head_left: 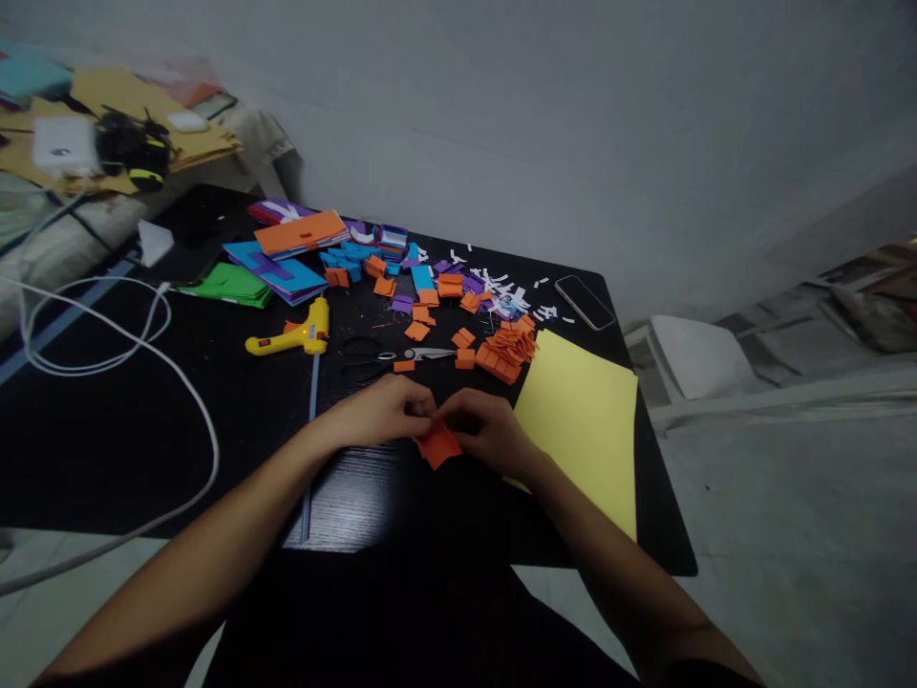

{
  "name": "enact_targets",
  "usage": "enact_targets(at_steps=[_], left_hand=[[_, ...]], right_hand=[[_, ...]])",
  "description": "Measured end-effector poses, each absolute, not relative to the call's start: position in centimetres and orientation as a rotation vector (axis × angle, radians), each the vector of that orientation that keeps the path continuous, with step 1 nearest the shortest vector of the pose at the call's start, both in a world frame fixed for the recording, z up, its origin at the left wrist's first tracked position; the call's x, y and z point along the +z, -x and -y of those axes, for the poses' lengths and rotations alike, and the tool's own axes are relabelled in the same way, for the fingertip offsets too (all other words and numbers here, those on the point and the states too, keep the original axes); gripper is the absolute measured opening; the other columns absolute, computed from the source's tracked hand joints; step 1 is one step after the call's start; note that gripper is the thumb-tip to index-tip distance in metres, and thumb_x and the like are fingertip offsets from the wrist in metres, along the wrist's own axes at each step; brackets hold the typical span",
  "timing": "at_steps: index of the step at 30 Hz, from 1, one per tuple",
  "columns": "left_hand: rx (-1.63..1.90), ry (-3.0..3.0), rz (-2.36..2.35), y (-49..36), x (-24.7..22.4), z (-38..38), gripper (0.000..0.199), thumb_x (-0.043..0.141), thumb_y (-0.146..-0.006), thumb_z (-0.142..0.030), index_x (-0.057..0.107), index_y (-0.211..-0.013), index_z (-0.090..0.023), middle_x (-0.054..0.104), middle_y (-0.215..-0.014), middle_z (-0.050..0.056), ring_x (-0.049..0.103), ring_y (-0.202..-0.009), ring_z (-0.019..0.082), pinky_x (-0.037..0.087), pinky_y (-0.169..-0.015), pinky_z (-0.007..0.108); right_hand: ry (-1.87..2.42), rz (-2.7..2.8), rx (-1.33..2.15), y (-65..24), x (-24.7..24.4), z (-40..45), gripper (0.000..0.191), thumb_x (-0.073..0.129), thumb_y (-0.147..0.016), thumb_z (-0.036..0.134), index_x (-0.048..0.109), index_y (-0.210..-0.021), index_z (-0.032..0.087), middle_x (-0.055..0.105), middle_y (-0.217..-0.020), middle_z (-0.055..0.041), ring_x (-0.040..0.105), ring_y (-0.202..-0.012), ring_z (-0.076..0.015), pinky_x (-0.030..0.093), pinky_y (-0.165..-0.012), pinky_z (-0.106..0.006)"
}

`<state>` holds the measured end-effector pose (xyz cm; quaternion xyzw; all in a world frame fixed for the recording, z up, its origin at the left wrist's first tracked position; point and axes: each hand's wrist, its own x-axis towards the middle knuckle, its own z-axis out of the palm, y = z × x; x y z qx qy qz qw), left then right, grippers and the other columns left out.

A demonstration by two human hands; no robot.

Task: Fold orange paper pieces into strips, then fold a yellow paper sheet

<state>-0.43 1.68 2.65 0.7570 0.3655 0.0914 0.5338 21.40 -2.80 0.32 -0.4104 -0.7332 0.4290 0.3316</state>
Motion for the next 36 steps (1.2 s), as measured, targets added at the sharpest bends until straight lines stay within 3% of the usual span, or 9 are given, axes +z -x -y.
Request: enact_targets(at_steps=[18,27,36], left_hand=[[0.232,-1.728,-0.876,0.8,2.7,-1.9,0.015,0.059,-0.085,-0.022,0.072,-0.087,-0.015,0.071,-0.072,0.0,0.065,-0.066,0.014,0.043,-0.06,0.022],[0.405,-1.678,-0.904,0.9,2.5,-2.1,0.022,0.051,-0.091,-0.023,0.069,-0.101,-0.014,0.07,-0.082,0.003,0.066,-0.072,0.015,0.05,-0.067,0.025],[0.589,-1.812,-0.754,0.9,2.2,-1.7,0.041,0.05,-0.074,0.0,0.062,-0.108,-0.02,0.064,-0.093,0.0,0.062,-0.08,0.013,0.048,-0.069,0.022]], right_hand=[[1.111,1.839,1.188,-21.5,0.0,2.7,0.017,0.078,-0.081,0.023,0.073,-0.098,0.021,0.072,-0.092,-0.0029,0.068,-0.078,-0.016,0.054,-0.069,-0.027],[1.177,1.737,1.153,-21.6,-0.1,2.6,0.02,0.078,-0.079,0.023,0.072,-0.098,0.021,0.074,-0.089,-0.0027,0.07,-0.078,-0.0176,0.056,-0.073,-0.03],[1.223,1.619,1.124,-21.5,-0.5,2.4,0.019,0.077,-0.078,0.027,0.066,-0.093,0.022,0.071,-0.084,-0.0012,0.067,-0.073,-0.0178,0.054,-0.069,-0.03]])
